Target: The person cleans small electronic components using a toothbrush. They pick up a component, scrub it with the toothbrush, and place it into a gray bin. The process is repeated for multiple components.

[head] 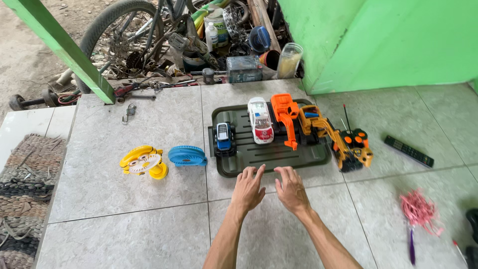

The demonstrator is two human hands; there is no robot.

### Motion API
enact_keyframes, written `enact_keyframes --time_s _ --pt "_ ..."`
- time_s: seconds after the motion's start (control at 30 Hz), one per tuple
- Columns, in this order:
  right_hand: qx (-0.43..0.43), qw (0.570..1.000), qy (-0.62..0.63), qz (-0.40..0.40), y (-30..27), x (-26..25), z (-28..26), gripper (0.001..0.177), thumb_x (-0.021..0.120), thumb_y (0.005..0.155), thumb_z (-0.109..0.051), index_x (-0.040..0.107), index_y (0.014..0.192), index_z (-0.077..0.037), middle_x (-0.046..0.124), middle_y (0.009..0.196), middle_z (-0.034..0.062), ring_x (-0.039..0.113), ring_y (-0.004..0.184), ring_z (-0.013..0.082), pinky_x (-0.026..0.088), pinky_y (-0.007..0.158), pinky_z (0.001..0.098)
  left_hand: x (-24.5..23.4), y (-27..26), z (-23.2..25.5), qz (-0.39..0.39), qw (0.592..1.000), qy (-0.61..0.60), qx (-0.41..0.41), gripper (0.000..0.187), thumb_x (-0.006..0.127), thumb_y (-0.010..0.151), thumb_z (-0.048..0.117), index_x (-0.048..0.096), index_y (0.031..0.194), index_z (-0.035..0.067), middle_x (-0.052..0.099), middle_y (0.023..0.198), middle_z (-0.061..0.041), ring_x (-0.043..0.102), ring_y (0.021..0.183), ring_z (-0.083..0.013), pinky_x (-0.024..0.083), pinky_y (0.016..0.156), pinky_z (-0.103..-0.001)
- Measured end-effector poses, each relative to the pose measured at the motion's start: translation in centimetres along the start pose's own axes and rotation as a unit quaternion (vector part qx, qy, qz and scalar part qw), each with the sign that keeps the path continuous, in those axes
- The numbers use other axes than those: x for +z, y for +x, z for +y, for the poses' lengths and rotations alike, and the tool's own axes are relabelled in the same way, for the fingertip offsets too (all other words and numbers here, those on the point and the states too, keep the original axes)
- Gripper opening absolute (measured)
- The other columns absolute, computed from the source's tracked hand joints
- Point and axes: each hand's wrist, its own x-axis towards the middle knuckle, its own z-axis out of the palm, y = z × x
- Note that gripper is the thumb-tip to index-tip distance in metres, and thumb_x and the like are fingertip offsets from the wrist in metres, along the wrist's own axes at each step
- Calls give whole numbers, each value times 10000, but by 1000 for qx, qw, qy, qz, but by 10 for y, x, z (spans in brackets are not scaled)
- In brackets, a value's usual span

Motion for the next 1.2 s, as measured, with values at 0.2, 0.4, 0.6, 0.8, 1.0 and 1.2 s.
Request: enact_keyframes --time_s 0.2,0.4,0.6,0.8,1.0,1.2 --pt "11 999 -6 32 -36 -44 -9 346 642 894 -96 581 1234 -79 600 1160 101 594 1079 314 463 946 462 -19 -10 36 12 999 -6 32 758 781 817 218 420 1474 103 534 1328 -174 453 1303 -335 401 1025 -470" --pt "21 997 -18 70 -76 -89 -13 338 644 896 -99 582 1228 -83 605 1146 101 600 1098 309 461 948 460 -35 -17 81 17 998 -15 65 714 776 831 222 446 1454 109 542 1299 -165 468 1276 -326 408 1019 -469" --pt "30 993 -38 107 -117 -127 -2 352 646 888 -94 578 1232 -79 607 1151 109 594 1096 321 460 933 462 -28 -20 123 14 993 -19 117 679 773 836 226 468 1429 102 554 1298 -158 481 1253 -335 422 992 -476" --pt "90 987 -65 114 -155 -158 24 348 634 899 -118 577 1242 -91 603 1138 112 590 1093 317 455 950 461 -3 -14 163 -16 987 -43 154 648 766 846 229 484 1417 111 564 1283 -153 488 1251 -330 422 988 -482" --pt "168 977 -74 111 -199 -188 58 332 614 928 -137 569 1256 -107 599 1135 104 589 1092 297 439 983 463 29 -5 205 -63 981 -30 181 606 742 890 235 477 1420 104 543 1325 -168 480 1263 -332 422 1006 -496" --pt "186 964 -99 161 -256 -207 106 330 620 920 -134 566 1244 -108 598 1176 103 576 1161 323 443 1007 470 64 -6 252 -110 973 -28 202 598 734 892 244 485 1422 119 539 1341 -158 478 1281 -338 429 1003 -497"
